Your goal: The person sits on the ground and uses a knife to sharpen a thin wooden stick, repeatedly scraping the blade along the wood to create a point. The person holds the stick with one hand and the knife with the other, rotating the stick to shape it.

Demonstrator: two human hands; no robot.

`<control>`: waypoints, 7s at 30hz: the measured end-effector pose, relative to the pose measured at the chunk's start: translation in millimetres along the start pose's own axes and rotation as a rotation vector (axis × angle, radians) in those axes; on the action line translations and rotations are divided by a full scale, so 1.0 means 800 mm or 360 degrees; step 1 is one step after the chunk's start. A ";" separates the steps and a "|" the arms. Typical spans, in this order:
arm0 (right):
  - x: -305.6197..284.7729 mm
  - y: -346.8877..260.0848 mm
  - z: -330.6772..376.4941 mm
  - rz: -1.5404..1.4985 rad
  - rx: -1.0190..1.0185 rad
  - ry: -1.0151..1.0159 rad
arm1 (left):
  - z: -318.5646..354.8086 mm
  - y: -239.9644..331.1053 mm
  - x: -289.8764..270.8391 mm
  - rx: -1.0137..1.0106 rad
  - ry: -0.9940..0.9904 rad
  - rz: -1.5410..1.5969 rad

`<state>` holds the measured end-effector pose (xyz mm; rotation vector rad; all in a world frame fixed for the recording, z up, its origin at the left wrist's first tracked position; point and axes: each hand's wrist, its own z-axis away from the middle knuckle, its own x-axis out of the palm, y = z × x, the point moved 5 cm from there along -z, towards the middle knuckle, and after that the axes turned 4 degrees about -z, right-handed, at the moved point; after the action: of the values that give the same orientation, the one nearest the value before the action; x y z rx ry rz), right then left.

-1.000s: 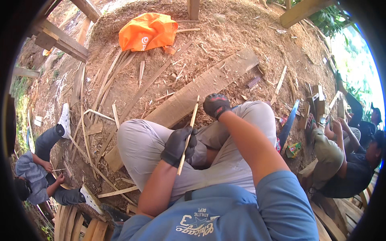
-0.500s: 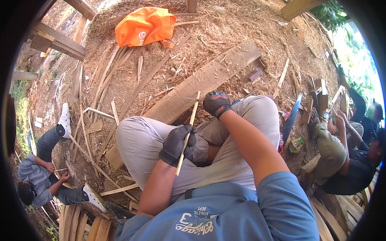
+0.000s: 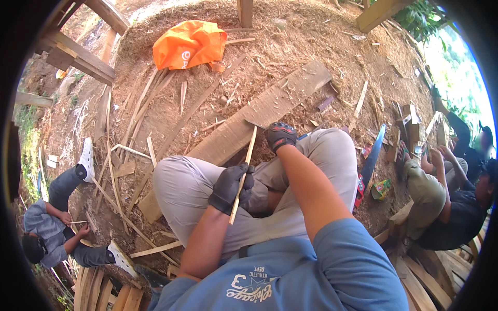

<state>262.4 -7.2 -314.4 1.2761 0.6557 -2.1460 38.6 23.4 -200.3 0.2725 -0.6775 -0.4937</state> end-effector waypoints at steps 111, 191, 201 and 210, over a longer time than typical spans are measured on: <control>-0.021 -0.055 0.067 -0.0234 -0.0569 -0.0039 | -0.098 -0.026 -0.027 0.0148 0.0244 -0.0244; 0.016 -0.048 0.061 -0.0185 -0.0566 0.0019 | -0.117 -0.031 -0.020 -0.0081 0.0113 0.0112; 0.040 -0.045 0.042 -0.0381 -0.0260 0.0152 | -0.125 -0.035 -0.024 -0.0018 0.0129 0.0035; 0.017 -0.046 0.070 -0.0304 -0.0491 0.0219 | -0.125 -0.032 -0.017 -0.0062 0.0161 0.0097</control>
<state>197.6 -19.7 -298.0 1.2381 1.1589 -2.0138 85.9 17.2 -292.6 0.2381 -0.5754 -0.4314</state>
